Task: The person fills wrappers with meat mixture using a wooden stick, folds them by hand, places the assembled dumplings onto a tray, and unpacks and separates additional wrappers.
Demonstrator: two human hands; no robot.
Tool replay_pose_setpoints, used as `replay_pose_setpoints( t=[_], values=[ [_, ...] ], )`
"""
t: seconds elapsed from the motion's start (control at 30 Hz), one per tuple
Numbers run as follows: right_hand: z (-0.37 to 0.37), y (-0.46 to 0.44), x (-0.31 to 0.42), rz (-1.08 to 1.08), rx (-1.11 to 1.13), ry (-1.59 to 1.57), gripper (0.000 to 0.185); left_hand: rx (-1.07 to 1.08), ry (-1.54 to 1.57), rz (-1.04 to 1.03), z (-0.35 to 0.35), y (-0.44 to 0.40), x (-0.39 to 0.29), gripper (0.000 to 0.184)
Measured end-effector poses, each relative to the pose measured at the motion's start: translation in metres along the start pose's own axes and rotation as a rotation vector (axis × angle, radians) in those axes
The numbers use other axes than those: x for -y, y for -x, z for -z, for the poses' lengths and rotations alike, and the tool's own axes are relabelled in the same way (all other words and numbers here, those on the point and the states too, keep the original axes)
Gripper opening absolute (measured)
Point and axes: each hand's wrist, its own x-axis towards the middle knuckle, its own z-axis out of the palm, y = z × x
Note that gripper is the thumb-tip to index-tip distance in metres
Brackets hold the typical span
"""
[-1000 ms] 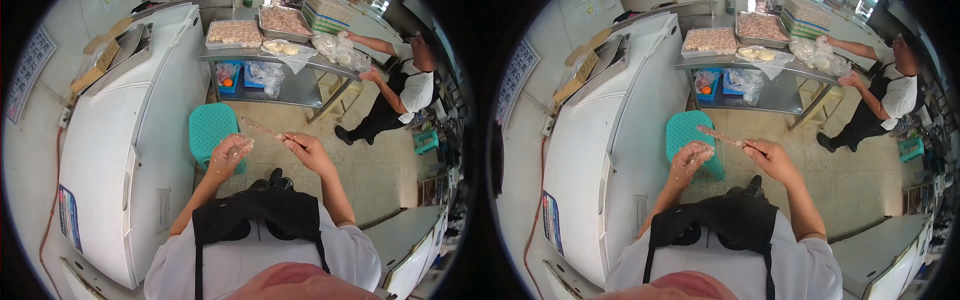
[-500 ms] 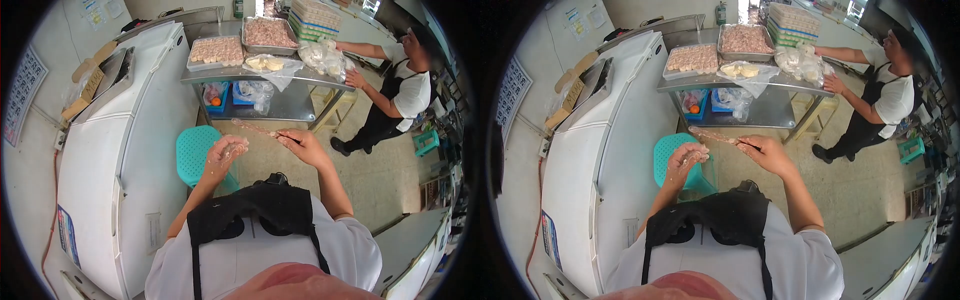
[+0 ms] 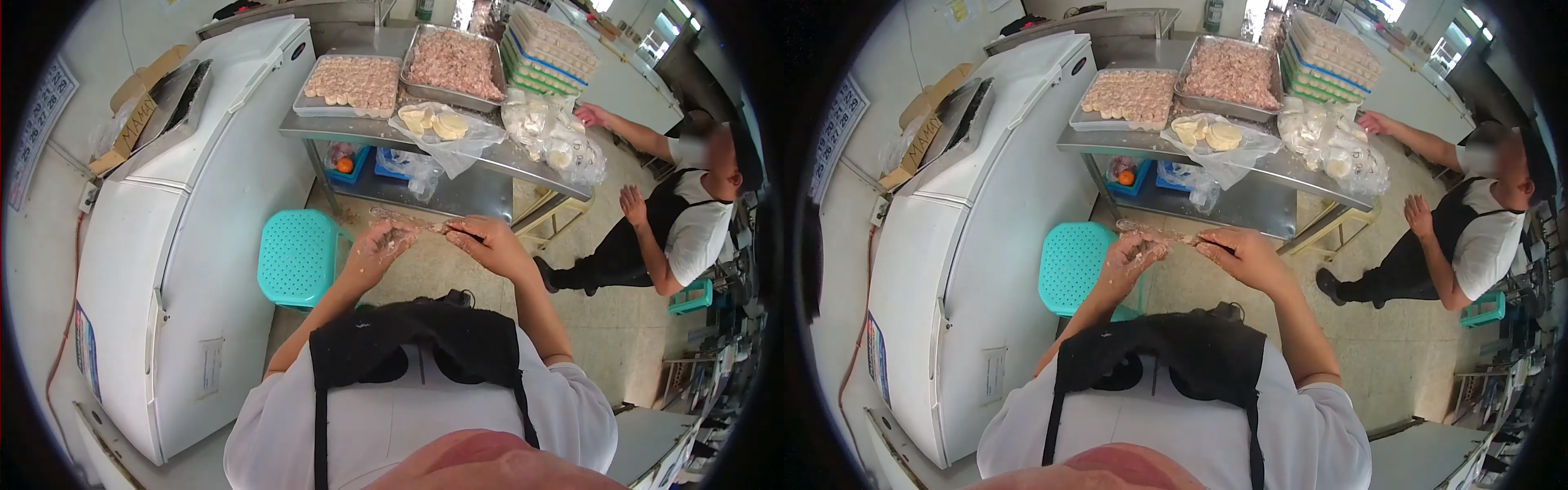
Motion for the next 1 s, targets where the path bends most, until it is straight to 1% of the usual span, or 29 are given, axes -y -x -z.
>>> replay_pose_setpoints(
  t=[0.07, 0.13, 0.17, 0.23, 0.27, 0.37, 0.43, 0.47, 0.53, 0.63, 0.67, 0.73, 0.77, 0.87, 0.97, 1.0],
  values=[
    [0.008, 0.001, -0.019, -0.031, -0.018, -0.027, 0.025, 0.025, 0.020, -0.041, -0.001, -0.017, 0.005, 0.014],
    [0.017, 0.003, -0.040, -0.031, -0.058, -0.050, 0.025, 0.008, 0.103, -0.031, -0.001, -0.038, 0.024, 0.014],
    [0.023, 0.001, -0.048, -0.089, -0.070, -0.072, 0.026, 0.004, 0.146, -0.029, 0.000, -0.051, 0.034, 0.014],
    [0.032, -0.004, -0.063, -0.220, -0.096, -0.119, 0.028, 0.018, 0.062, -0.010, 0.004, -0.077, 0.042, 0.014],
    [0.034, -0.007, -0.068, -0.235, -0.103, -0.126, 0.027, 0.028, 0.024, 0.003, 0.007, -0.089, 0.048, 0.013],
    [0.045, -0.026, -0.086, -0.261, -0.125, -0.112, 0.026, -0.021, -0.033, -0.046, 0.013, -0.135, 0.073, 0.012],
    [0.052, -0.042, -0.103, -0.256, -0.150, -0.077, 0.026, 0.009, 0.014, -0.041, 0.018, -0.172, 0.091, 0.012],
    [0.055, -0.052, -0.111, -0.304, -0.166, -0.091, 0.027, 0.029, 0.035, -0.041, 0.021, -0.192, 0.098, 0.013],
    [0.062, -0.073, -0.122, -0.398, -0.201, -0.123, 0.028, 0.111, -0.084, -0.039, 0.030, -0.231, 0.102, 0.015],
    [0.074, -0.116, -0.122, -0.410, -0.191, 0.003, 0.029, 0.222, -0.188, -0.054, 0.045, -0.278, 0.112, 0.021],
    [0.075, -0.131, -0.128, -0.371, -0.217, 0.031, 0.029, 0.257, -0.207, -0.065, 0.048, -0.295, 0.116, 0.024],
    [0.077, -0.155, -0.138, -0.302, -0.259, 0.092, 0.029, 0.322, -0.434, -0.158, 0.048, -0.327, 0.122, 0.030],
    [0.078, -0.166, -0.137, -0.308, -0.285, 0.070, 0.029, 0.351, -0.541, -0.201, 0.046, -0.338, 0.126, 0.033],
    [0.084, -0.181, -0.144, -0.341, -0.273, 0.112, 0.030, 0.375, -0.793, -0.239, 0.037, -0.369, 0.159, 0.036],
    [0.094, -0.174, -0.163, -0.431, -0.295, 0.045, 0.031, 0.391, -0.886, -0.276, 0.029, -0.386, 0.177, 0.035],
    [0.098, -0.170, -0.171, -0.450, -0.320, 0.045, 0.031, 0.393, -0.820, -0.275, 0.027, -0.390, 0.180, 0.036]
  ],
)
